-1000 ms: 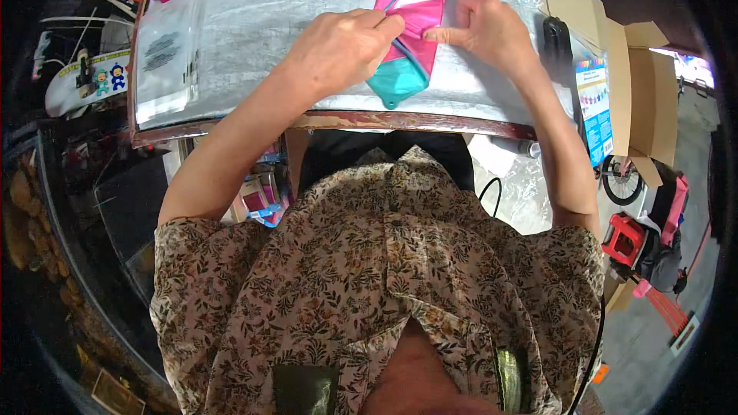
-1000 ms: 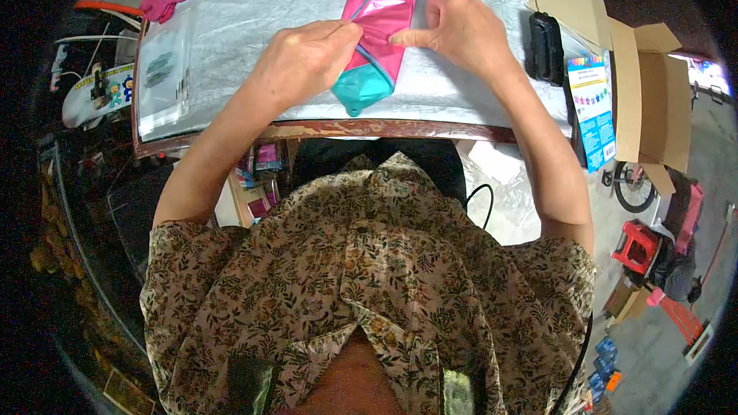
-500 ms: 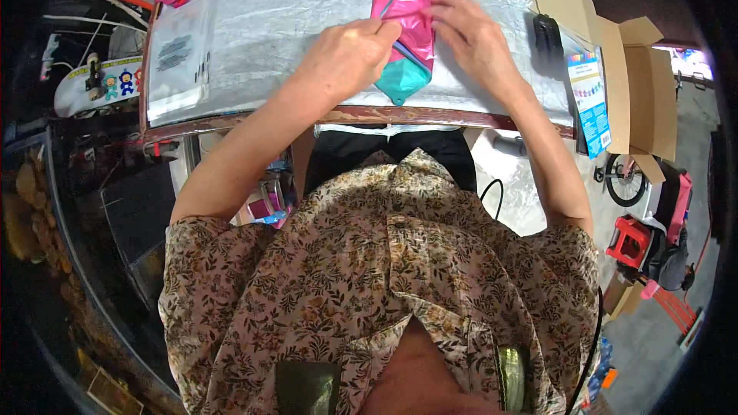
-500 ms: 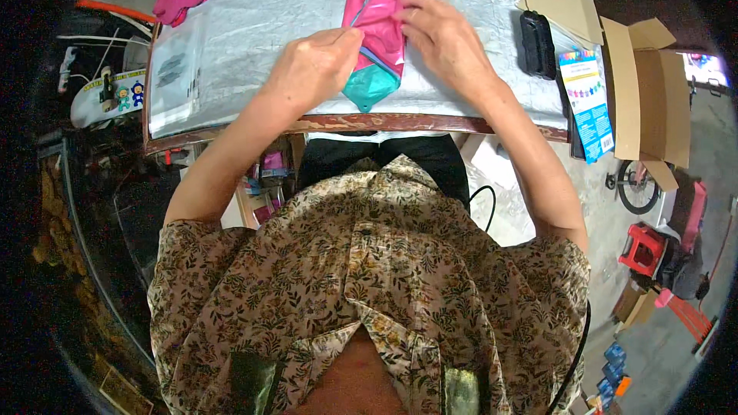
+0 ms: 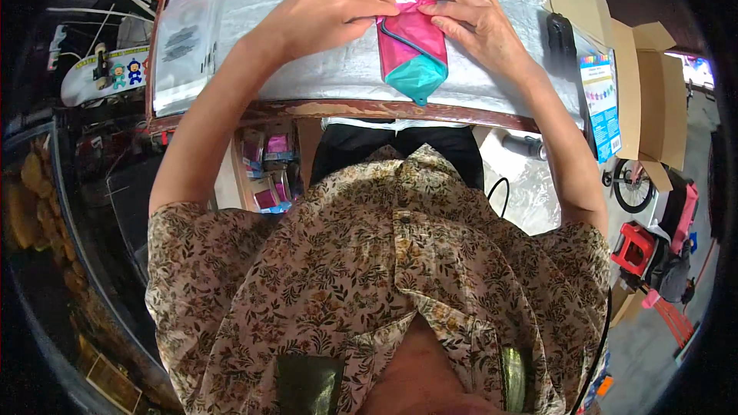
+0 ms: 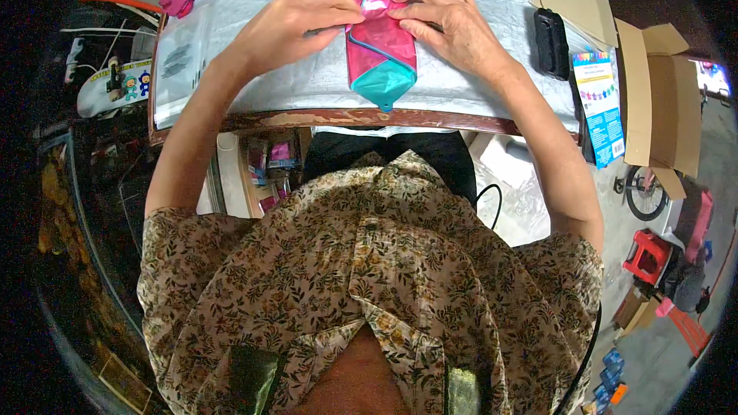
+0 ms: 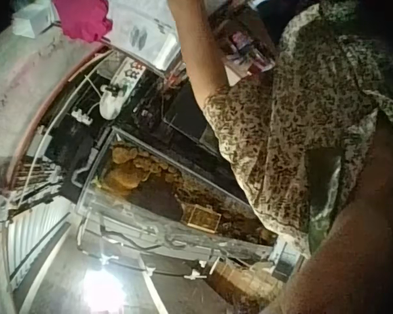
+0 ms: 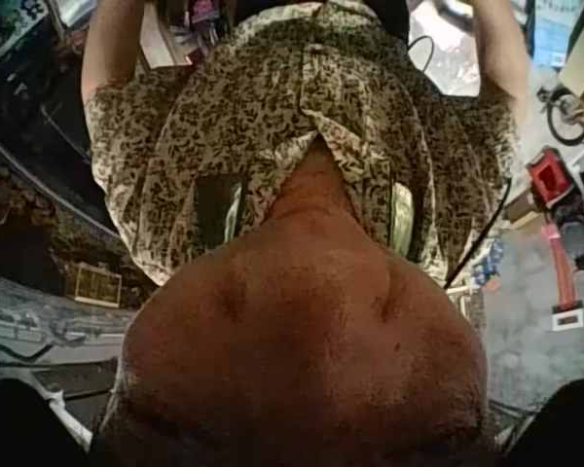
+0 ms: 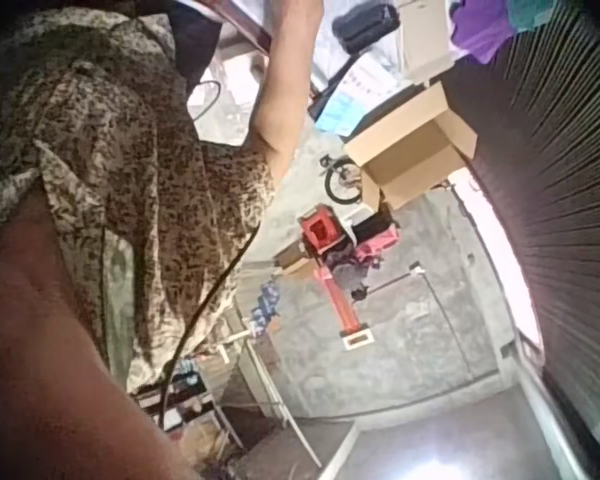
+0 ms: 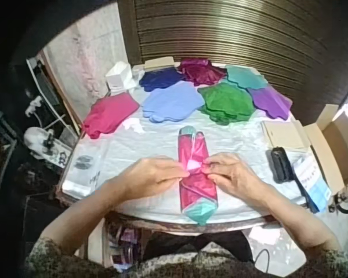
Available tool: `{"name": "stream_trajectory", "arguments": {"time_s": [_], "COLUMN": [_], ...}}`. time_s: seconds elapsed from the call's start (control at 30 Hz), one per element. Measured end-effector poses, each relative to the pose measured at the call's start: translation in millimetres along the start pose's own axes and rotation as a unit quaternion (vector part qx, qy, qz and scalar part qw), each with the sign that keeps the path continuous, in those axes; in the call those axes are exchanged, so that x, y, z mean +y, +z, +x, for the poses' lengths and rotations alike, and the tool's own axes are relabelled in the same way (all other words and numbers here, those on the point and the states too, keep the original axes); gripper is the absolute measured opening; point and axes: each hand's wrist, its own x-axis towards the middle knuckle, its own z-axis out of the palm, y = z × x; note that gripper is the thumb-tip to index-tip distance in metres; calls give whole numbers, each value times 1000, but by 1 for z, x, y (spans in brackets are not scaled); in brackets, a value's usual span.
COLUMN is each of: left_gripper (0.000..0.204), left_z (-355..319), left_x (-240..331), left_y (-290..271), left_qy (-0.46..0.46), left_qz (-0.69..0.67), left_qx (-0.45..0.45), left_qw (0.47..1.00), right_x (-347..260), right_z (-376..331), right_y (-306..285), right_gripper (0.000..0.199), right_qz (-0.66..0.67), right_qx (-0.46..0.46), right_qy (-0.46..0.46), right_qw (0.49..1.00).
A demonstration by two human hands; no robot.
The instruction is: Folding colorful plastic sheets and placing them into cardboard-backed packaging envelopes.
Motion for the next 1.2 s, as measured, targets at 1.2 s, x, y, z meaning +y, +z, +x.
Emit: {"name": "stream_trajectory", "arguments": {"time_s": [1.2], "left_gripper": [18], "left_z": [-21], "left_x": [25], "left_y": [38], "left_qy": [-250], "left_qz": [-73], "left_qx": [142], "left_qw": [955], "right_x": [3], "right_z": [12], "right_y": [12], "right_gripper": [14], "right_qz": [94], "right_qx": [59], "right_qy": [47], "right_qw": [993]}}
